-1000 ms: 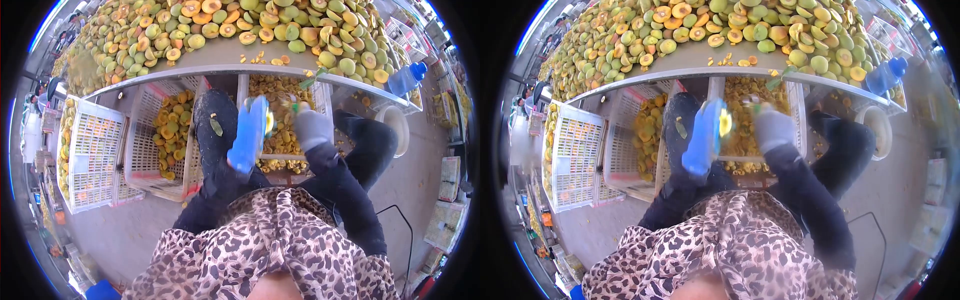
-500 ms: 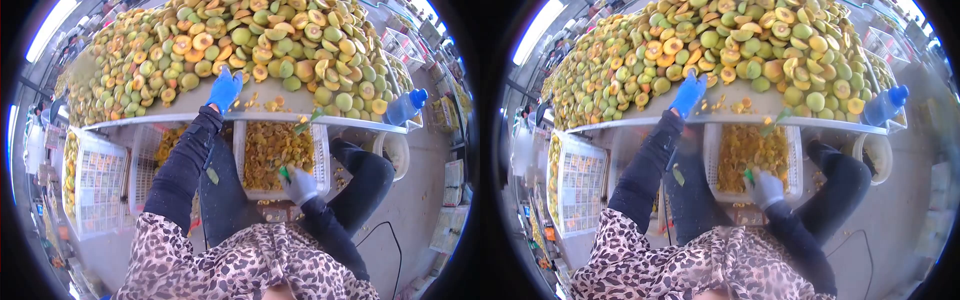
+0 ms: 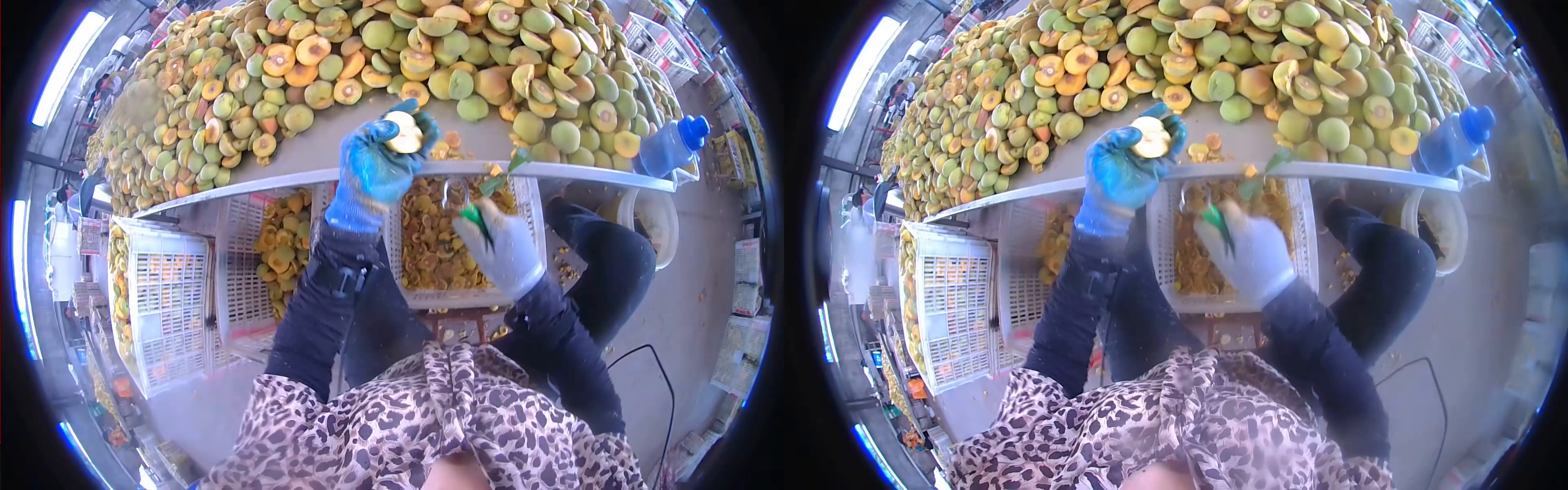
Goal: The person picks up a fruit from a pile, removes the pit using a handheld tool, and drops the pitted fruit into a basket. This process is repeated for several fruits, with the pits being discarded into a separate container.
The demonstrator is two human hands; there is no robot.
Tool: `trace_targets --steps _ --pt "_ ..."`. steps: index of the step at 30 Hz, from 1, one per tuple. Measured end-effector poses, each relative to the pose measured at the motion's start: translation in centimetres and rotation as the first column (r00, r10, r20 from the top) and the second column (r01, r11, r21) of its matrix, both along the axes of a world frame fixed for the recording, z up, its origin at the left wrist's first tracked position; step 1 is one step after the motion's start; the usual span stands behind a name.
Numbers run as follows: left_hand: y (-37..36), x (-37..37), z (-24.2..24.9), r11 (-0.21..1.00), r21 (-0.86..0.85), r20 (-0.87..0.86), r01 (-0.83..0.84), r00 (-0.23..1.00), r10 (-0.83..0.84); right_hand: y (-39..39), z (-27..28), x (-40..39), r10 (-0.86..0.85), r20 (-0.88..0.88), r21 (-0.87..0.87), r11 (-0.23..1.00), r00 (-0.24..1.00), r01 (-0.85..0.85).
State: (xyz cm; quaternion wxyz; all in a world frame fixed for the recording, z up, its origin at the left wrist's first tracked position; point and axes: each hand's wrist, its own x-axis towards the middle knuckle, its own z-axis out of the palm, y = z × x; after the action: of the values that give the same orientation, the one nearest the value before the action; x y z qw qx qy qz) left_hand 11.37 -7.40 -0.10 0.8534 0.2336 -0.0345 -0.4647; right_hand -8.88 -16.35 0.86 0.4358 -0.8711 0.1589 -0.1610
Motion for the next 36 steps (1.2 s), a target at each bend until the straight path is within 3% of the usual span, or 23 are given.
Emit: trace_targets --steps 4,6,7,12,14,15,17,18,20,21,22,23,24,25,26,27,29,31,33,35,36 --pt "2.6 -5.8 2.7 0.992 -0.092 0.036 0.082 0.996 -0.079 0.3 1.9 0.8 0.003 0.038 -0.284 0.959 0.999 0.008" --pt "3.3 -8.0 2.8 0.999 0.034 0.262 -0.009 0.965 0.0 0.9 2.0 0.5 0.031 0.067 -0.26 0.965 0.997 -0.012" --pt "3.1 -9.3 3.3 0.986 0.087 0.325 -0.143 0.939 0.108 1.3 2.4 0.2 0.05 0.1 -0.249 0.968 0.994 -0.024" --pt "3.5 -11.1 2.8 0.932 0.221 0.544 -0.288 0.829 0.127 3.2 2.1 -0.8 0.071 0.08 -0.181 0.982 0.994 -0.055" --pt "3.5 -11.4 1.9 0.883 0.164 0.702 -0.44 0.681 0.209 4.0 2.6 -1.2 0.07 0.065 -0.026 0.997 0.995 -0.069" --pt "3.6 -10.9 1.0 0.883 0.161 0.703 -0.44 0.68 0.211 4.1 2.8 -1.4 0.071 0.067 -0.029 0.997 0.995 -0.069" --pt "4.1 -9.8 0.5 0.825 0.116 0.955 -0.553 0.29 0.06 4.2 3.3 -2.0 0.081 -0.065 -0.188 0.978 0.995 -0.092" --pt "4.6 -9.5 0.3 0.827 0.12 0.954 -0.55 0.295 0.058 3.9 3.1 -2.3 0.078 -0.07 -0.187 0.978 0.994 -0.09" --pt "5.1 -9.9 3.9 0.949 0.313 0.723 -0.025 0.654 -0.221 2.9 2.9 -2.6 0.205 -0.056 -0.042 0.977 0.977 -0.208" --pt "4.9 -10.4 3.6 0.972 0.211 0.794 -0.105 0.598 -0.108 3.2 3.3 -2.7 0.204 -0.054 -0.045 0.977 0.977 -0.207" --pt "4.4 -11.2 3.4 0.973 0.207 0.797 -0.103 0.594 -0.107 3.7 4.2 -2.9 0.197 -0.033 0.161 0.969 0.98 -0.19" --pt "3.7 -12.2 3.1 0.953 0.093 0.679 -0.288 0.718 0.15 4.1 4.8 -3.0 0.189 -0.014 0.361 0.917 0.982 -0.171" --pt "2.9 -13.3 3.0 0.877 0.018 0.509 -0.479 0.76 0.405 4.3 4.7 -3.0 0.19 -0.01 0.357 0.918 0.982 -0.174" --pt "2.0 -14.9 3.1 0.746 0.034 0.373 -0.665 0.701 0.608 4.6 4.3 -3.0 0.205 -0.009 0.449 0.875 0.979 -0.179" --pt "2.7 -14.4 3.0 0.741 0.039 0.373 -0.671 0.698 0.612 5.0 4.0 -3.1 0.223 -0.012 0.542 0.821 0.975 -0.181" --pt "4.0 -13.5 2.9 0.866 0.065 0.487 -0.495 0.773 0.405 4.8 4.4 -3.5 0.29 -0.215 0.684 0.727 0.932 -0.069" --pt "5.3 -11.7 3.1 0.956 0.232 0.604 -0.179 0.797 0.002 3.7 4.3 -3.9 0.363 -0.246 0.625 0.768 0.899 -0.139" --pt "5.1 -12.1 3.4 0.949 0.237 0.627 -0.209 0.779 0.015 3.1 4.5 -3.8 0.436 -0.247 0.503 0.821 0.865 -0.27" --pt "4.4 -12.7 3.3 0.942 0.234 0.659 -0.24 0.752 0.028 3.0 5.0 -3.8 0.445 -0.264 0.563 0.792 0.856 -0.238" --pt "3.5 -14.1 2.7 0.905 0.061 0.51 -0.421 0.792 0.334 2.8 5.4 -3.9 0.447 -0.281 0.621 0.759 0.849 -0.194" --pt "3.5 -14.2 2.5 0.906 0.061 0.506 -0.418 0.796 0.333 2.6 5.5 -4.2 0.477 -0.295 0.648 0.737 0.828 -0.194"
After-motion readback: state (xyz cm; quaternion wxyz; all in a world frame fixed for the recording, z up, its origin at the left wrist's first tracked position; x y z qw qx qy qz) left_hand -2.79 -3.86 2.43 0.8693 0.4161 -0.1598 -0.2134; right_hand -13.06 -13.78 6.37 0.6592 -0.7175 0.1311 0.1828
